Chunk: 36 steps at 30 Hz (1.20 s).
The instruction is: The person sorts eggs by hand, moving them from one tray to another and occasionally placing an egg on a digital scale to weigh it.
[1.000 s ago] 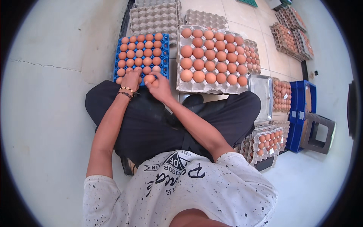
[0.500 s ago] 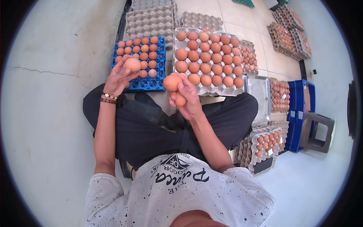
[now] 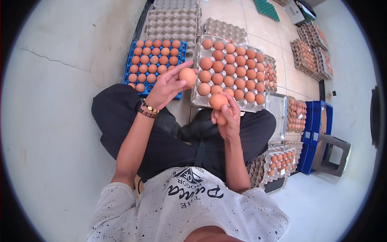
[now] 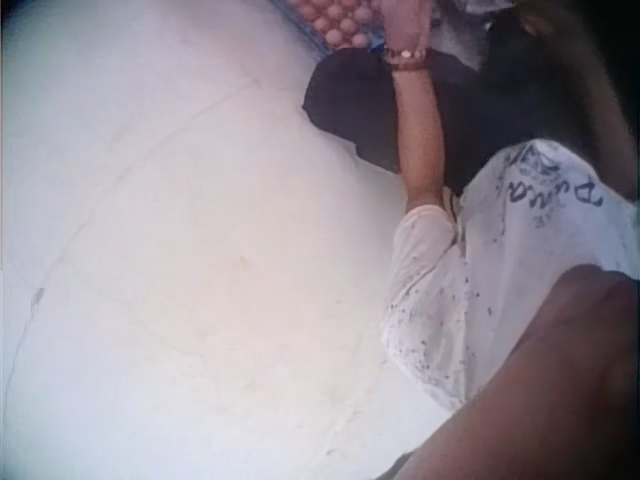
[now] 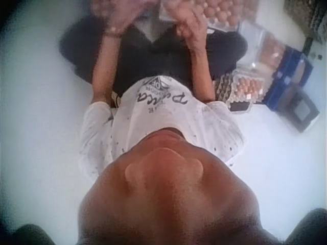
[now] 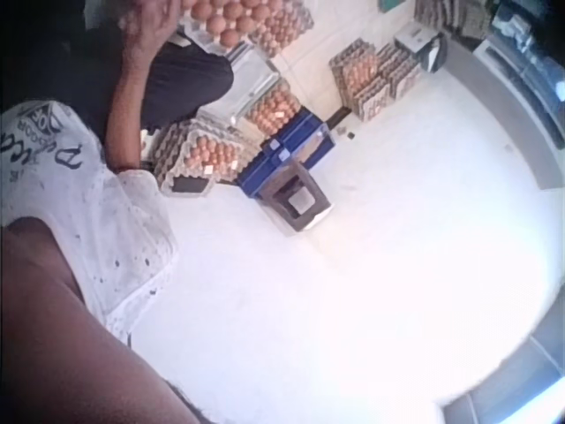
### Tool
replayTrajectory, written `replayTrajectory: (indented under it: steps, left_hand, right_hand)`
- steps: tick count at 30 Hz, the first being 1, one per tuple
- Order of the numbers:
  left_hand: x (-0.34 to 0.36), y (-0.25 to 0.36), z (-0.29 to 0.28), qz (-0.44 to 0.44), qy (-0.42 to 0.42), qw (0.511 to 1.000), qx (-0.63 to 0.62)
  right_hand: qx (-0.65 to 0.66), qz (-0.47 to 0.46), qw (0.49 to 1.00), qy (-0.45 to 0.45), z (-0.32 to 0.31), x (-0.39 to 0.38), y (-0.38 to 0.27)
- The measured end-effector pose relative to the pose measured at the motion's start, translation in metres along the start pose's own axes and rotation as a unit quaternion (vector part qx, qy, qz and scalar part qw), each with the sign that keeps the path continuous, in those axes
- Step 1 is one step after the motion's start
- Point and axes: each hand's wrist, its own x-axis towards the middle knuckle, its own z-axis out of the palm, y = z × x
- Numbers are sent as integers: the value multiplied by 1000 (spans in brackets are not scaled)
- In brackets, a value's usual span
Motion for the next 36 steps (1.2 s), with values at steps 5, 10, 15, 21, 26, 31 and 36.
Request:
replayTrajectory:
  steps: [5,10,15,21,26,31,36]
  left_hand:
    - [27,6,-3,31,-34,993,109]
    - [55,0,1,-10,-44,999,-26]
    - [111,-31,-15,124,144,938,292]
    - [143,-60,-28,140,213,820,513]
    - [142,-61,-25,161,217,825,496]
    - [148,-61,-40,166,183,838,486]
    - [172,-34,-107,132,283,837,449]
  right_hand:
    - [215,63,974,-33,-35,-20,5]
    - [371,92,920,-89,-51,-40,8]
    - [384,105,913,-88,-57,-41,21]
    - [301,105,945,-74,-56,-38,16]
    - [332,110,936,-48,-66,-38,24]
    - [396,99,912,-40,-73,-35,20]
    - [410,24,908,-81,-83,-27,-5]
